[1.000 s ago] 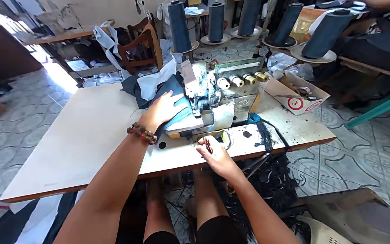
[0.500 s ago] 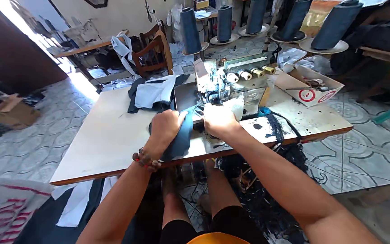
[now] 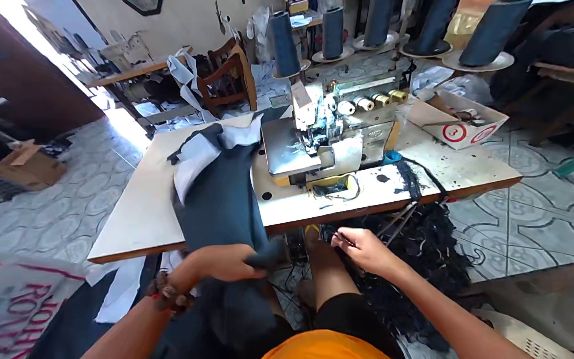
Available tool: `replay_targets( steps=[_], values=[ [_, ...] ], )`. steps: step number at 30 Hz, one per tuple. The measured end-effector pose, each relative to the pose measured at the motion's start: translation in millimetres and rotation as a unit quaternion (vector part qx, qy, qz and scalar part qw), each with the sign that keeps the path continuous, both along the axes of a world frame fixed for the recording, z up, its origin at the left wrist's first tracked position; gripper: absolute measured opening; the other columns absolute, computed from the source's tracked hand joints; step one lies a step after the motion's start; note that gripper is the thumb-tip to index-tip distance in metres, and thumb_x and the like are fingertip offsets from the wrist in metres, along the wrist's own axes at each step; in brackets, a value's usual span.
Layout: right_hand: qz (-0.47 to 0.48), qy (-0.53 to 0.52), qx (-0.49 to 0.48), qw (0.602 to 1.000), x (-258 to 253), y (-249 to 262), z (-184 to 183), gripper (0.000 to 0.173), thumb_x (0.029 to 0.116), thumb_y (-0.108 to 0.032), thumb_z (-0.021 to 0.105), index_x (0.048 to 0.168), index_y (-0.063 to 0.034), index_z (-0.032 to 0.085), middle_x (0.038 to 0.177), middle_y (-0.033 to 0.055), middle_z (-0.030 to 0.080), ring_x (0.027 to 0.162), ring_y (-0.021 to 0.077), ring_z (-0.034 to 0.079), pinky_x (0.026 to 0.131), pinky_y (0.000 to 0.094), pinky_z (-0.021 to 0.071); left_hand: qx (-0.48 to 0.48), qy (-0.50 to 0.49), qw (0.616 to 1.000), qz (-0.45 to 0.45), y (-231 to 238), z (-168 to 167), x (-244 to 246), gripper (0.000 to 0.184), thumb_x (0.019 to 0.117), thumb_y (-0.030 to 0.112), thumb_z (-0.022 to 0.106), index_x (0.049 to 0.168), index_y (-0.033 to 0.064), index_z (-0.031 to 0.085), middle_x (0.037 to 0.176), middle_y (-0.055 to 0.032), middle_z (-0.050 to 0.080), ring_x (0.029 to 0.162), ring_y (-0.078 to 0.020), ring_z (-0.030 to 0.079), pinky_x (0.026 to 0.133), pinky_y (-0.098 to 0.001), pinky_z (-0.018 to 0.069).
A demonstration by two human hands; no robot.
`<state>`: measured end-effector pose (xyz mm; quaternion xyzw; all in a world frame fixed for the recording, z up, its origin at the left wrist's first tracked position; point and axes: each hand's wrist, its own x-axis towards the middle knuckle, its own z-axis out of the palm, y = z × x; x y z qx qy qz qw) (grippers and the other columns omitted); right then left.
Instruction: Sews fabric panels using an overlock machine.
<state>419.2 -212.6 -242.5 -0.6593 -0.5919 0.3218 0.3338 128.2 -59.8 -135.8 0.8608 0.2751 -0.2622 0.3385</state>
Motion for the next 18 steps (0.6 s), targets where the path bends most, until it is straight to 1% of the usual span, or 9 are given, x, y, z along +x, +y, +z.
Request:
replay_targets(
  steps=[1,3,5,8,10,12,15,17,18],
  values=[
    [0.023,0.045,-0.035,0.998,-6,-5,-11,0.031,0.1076,-0.019,0.045,0.112,-0.001,0.069,0.088,0.009,0.064,0.074,0.0155,0.058,0.072,0.0376,0.0494,-0.043,-0.058,0.997,-0.021,-20,4,11,0.032,0.1043,0.026,0.058,0.089,-0.0007,0.066,0.075,-0.0067,0.059,0.069,-0.0138,0.055,0.066,-0.0366,0.046],
    [0.029,0.17,-0.036,0.984,-22,-7,-15,0.033,0.1097,-0.015,0.036,0.118,-0.0004,0.064,0.087,0.0017,0.061,0.069,0.0045,0.058,0.068,0.0248,0.0531,-0.051,-0.246,0.964,0.087,-41,27,28,0.026,0.104,0.026,0.057,0.105,0.002,0.067,0.088,0.0002,0.066,0.082,-0.003,0.062,0.079,-0.0272,0.0532],
    [-0.008,0.307,-0.011,0.952,-39,-8,-10,0.028,0.1091,-0.015,0.036,0.119,-0.004,0.059,0.087,-0.0056,0.063,0.065,0.0,0.058,0.064,0.0198,0.0539,-0.098,-0.485,0.839,0.228,-41,54,44,0.026,0.1076,0.03,0.051,0.122,0.0106,0.06,0.102,0.0062,0.071,0.096,-0.0017,0.068,0.089,-0.0264,0.0582],
    [-0.019,0.415,0.015,0.909,-51,-15,-29,0.047,0.103,-0.029,0.054,0.144,-0.0064,0.049,0.1,-0.0077,0.07,0.056,-0.003,0.052,0.055,0.017,0.0489,-0.068,-0.738,0.634,0.223,-33,118,64,0.031,0.112,0.024,0.023,0.128,0.0124,0.047,0.116,0.0017,0.066,0.114,-0.0114,0.064,0.105,-0.038,0.0523],
    [-0.057,0.442,-0.003,0.895,-59,-37,-50,0.071,0.0867,-0.042,0.071,0.142,-0.0059,0.046,0.093,-0.0087,0.068,0.06,-0.0007,0.056,0.056,0.0186,0.0502,0.052,-0.797,0.56,0.222,-32,143,53,0.029,0.1089,0.012,0.024,0.117,0.0083,0.051,0.109,-0.0031,0.064,0.11,-0.0145,0.064,0.105,-0.0388,0.0514],
    [-0.095,0.547,-0.033,0.831,-67,-56,-70,0.05,0.0828,-0.052,0.077,0.113,-0.0163,0.058,0.07,-0.0097,0.063,0.057,0.0011,0.057,0.056,0.0202,0.0516,0.148,-0.832,0.504,0.178,-21,134,23,0.018,0.1042,0.004,0.041,0.116,-0.0012,0.054,0.11,-0.0109,0.062,0.111,-0.0208,0.062,0.106,-0.0419,0.0497],
    [-0.069,0.666,-0.037,0.742,-78,-66,-71,0.062,0.0685,-0.071,0.08,0.104,-0.0213,0.069,0.085,-0.0059,0.075,0.077,0.0053,0.071,0.071,0.0261,0.0605,0.186,-0.831,0.524,0.016,14,80,-60,0.033,0.1088,0.013,0.036,0.134,-0.0024,0.05,0.131,-0.0129,0.059,0.128,-0.0253,0.056,0.111,-0.0453,0.046],
    [-0.077,0.681,-0.013,0.729,-84,-55,-52,0.039,0.085,-0.051,0.076,0.105,-0.0186,0.067,0.086,-0.0032,0.074,0.075,0.0065,0.07,0.067,0.0262,0.0598,0.218,-0.838,0.467,0.18,-41,75,-55,0.029,0.1076,0.014,0.027,0.117,0.0036,0.053,0.115,-0.0047,0.065,0.117,-0.0158,0.062,0.104,-0.0358,0.0497],
    [-0.085,0.66,0.001,0.747,-84,-47,-39,0.02,0.0954,-0.034,0.062,0.105,-0.0166,0.063,0.082,-0.003,0.072,0.069,0.0058,0.067,0.062,0.0249,0.0574,0.238,-0.836,0.434,0.237,-69,86,-38,0.03,0.1065,0.009,0.026,0.117,-0.0015,0.052,0.118,-0.0073,0.065,0.122,-0.0178,0.06,0.112,-0.0371,0.0461]
  ],
)
